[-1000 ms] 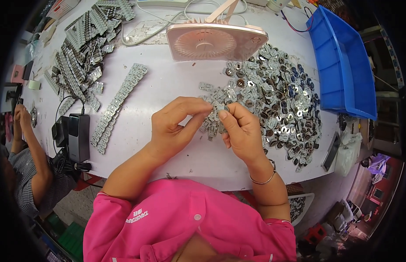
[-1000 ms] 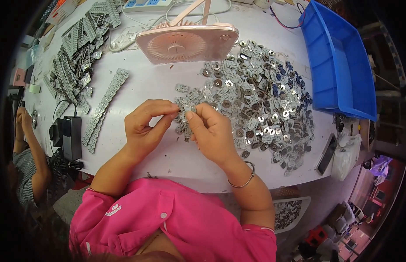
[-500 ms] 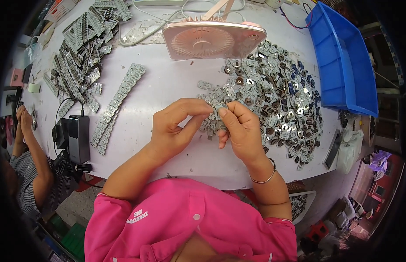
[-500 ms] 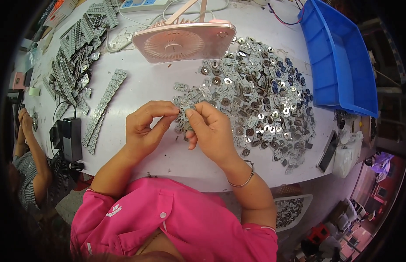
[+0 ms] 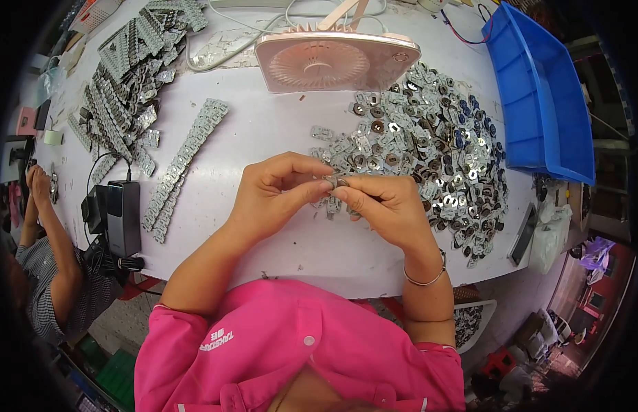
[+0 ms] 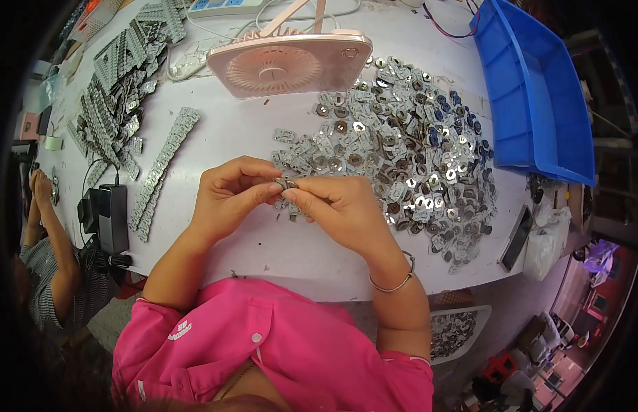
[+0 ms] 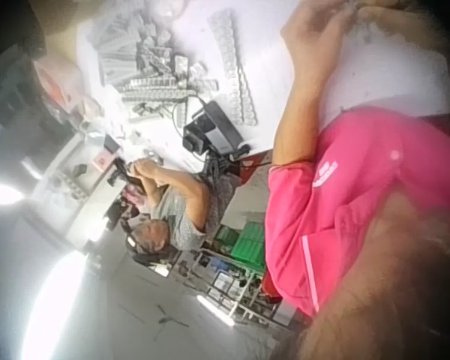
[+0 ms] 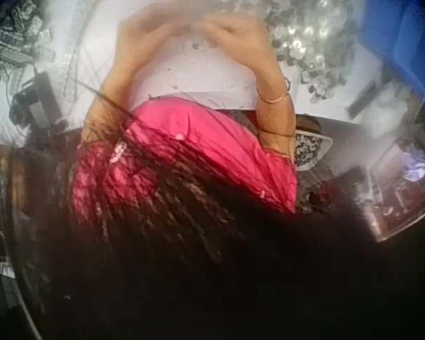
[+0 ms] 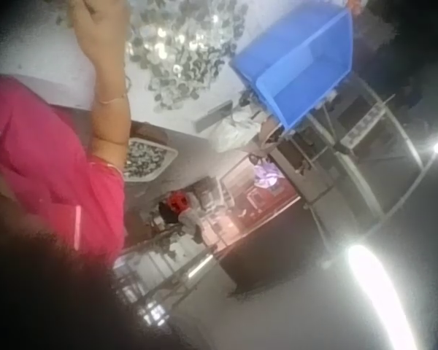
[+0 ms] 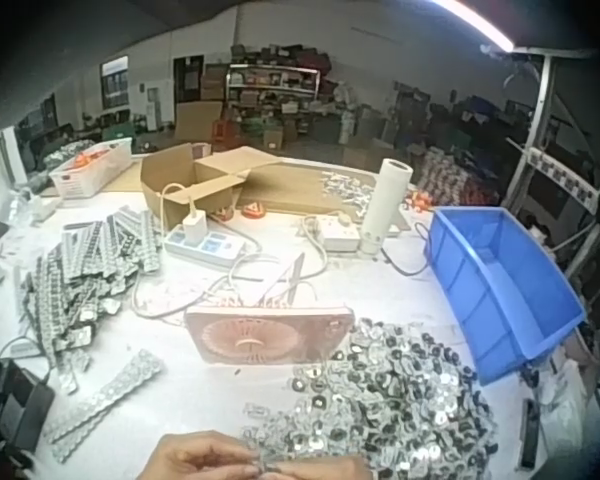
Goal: The person assembles small metal components into metal strips by linking them together by hand on a workbench.
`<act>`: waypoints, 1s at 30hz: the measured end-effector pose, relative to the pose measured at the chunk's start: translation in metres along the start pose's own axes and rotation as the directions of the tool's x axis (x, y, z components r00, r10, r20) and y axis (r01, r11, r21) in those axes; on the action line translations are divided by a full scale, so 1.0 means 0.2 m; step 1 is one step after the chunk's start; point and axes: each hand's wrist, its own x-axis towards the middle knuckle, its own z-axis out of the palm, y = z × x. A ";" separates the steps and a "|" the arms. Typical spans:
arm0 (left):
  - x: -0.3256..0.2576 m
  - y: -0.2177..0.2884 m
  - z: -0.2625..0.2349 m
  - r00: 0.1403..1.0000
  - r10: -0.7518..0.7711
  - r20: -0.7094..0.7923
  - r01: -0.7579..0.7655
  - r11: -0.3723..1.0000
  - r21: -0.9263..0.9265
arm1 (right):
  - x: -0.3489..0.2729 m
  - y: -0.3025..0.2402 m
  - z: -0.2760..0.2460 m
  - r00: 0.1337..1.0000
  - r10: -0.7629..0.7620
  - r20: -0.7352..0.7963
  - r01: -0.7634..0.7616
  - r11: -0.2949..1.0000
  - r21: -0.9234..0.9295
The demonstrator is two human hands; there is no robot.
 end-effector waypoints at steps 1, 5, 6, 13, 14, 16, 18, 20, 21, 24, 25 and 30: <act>0.00 -0.01 0.00 1.000 0.006 0.029 -0.006 1.000 -0.009 | 0.00 -0.01 -0.01 0.999 0.036 0.032 -0.035 0.999 -0.016; 0.01 0.05 -0.02 0.984 -0.100 0.149 0.117 0.987 -0.110 | 0.02 -0.01 -0.01 0.959 0.274 0.077 -0.282 0.948 0.144; 0.01 0.04 -0.04 0.984 -0.099 0.145 0.116 0.987 -0.111 | 0.02 -0.01 -0.01 0.959 0.272 0.080 -0.281 0.949 0.143; 0.02 0.04 -0.07 0.985 -0.063 0.162 0.076 0.994 -0.079 | 0.01 -0.02 0.03 0.954 0.276 0.121 -0.299 0.920 0.255; 0.02 0.04 -0.07 0.987 -0.046 0.157 0.058 0.996 -0.075 | 0.01 -0.01 0.04 0.953 0.278 0.119 -0.300 0.919 0.256; 0.02 0.04 -0.07 0.989 -0.024 0.147 0.030 0.999 -0.040 | 0.02 -0.01 0.04 0.953 0.277 0.120 -0.299 0.919 0.257; 0.03 0.03 -0.08 0.990 -0.003 0.139 0.004 1.000 -0.007 | 0.02 0.00 0.04 0.950 0.290 0.117 -0.311 0.915 0.255; 0.03 0.03 -0.09 0.984 0.095 0.149 -0.116 0.983 0.139 | 0.02 -0.02 0.04 0.947 0.299 0.115 -0.319 0.911 0.262; 0.04 0.03 -0.08 0.984 0.095 0.148 -0.116 0.984 0.139 | 0.02 -0.02 0.04 0.945 0.307 0.111 -0.326 0.906 0.270; 0.04 0.03 -0.07 0.982 0.138 0.133 -0.160 0.971 0.177 | 0.02 -0.02 0.06 0.946 0.314 0.076 -0.321 0.891 0.321; 0.04 0.04 -0.06 0.979 0.155 0.132 -0.180 0.963 0.201 | 0.02 -0.02 0.06 0.946 0.315 0.076 -0.322 0.891 0.320; 0.04 0.04 -0.07 0.974 0.189 0.128 -0.219 0.934 0.283 | 0.02 -0.01 0.06 0.953 0.291 0.079 -0.301 0.899 0.318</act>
